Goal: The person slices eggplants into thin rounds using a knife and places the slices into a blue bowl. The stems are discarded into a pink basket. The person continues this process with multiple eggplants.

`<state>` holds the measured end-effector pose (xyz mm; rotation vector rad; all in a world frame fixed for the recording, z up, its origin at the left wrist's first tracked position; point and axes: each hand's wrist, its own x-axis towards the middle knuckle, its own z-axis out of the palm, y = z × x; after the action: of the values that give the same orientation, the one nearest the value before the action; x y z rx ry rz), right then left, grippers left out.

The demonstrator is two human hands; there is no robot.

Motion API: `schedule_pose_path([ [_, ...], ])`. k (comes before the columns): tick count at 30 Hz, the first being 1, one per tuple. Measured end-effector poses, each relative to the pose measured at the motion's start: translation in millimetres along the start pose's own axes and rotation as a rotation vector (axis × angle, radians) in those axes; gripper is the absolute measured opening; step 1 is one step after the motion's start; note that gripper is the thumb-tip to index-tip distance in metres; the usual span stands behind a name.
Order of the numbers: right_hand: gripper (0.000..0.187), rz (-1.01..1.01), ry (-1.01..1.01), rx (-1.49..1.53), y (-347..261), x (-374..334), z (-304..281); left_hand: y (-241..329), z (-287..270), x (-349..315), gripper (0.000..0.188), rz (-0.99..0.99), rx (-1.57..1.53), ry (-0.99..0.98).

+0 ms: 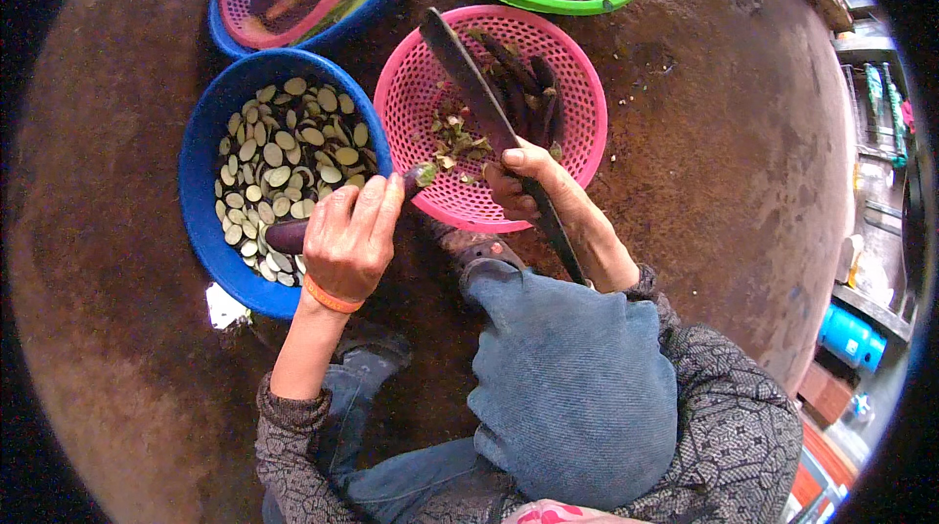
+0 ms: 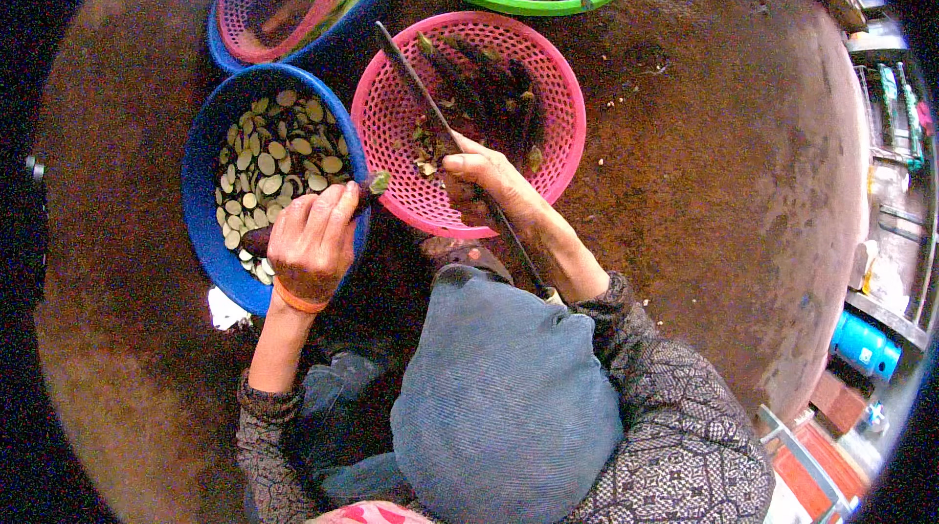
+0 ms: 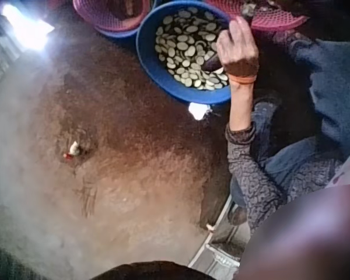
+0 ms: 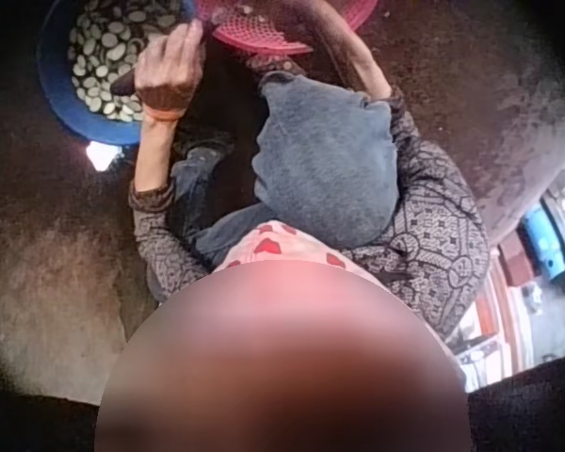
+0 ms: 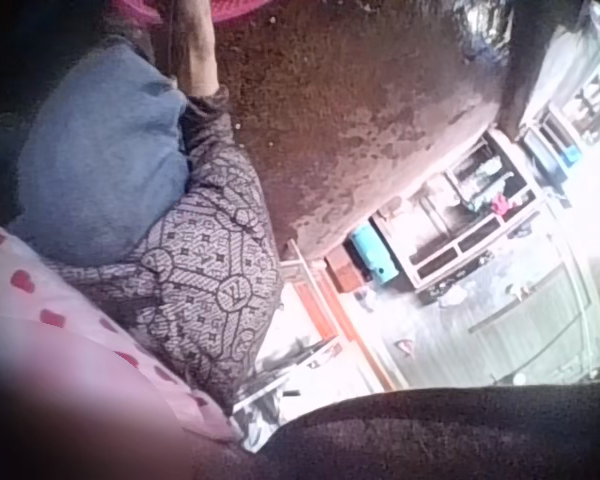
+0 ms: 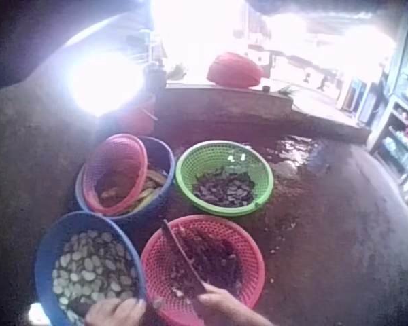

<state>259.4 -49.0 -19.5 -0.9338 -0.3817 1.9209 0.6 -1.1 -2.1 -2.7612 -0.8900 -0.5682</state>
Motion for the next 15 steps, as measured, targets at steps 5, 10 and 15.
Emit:
schedule_pose_path([
  [5, 0.095, 0.132, -0.222, -0.285, 1.2, -3.1, 5.6, 4.5, 9.3, 8.4, 0.029, 0.010, 0.060, -0.046],
  [10, 0.095, 0.172, -0.199, -0.263, 14.2, 0.8, 18.8, 4.4, 7.2, 12.5, 0.026, 0.012, 0.071, -0.088],
  [15, 0.078, 0.078, -0.156, -0.198, 20.5, 4.0, 4.8, 12.3, 4.1, 9.4, 0.027, 0.073, 0.007, -0.053],
])
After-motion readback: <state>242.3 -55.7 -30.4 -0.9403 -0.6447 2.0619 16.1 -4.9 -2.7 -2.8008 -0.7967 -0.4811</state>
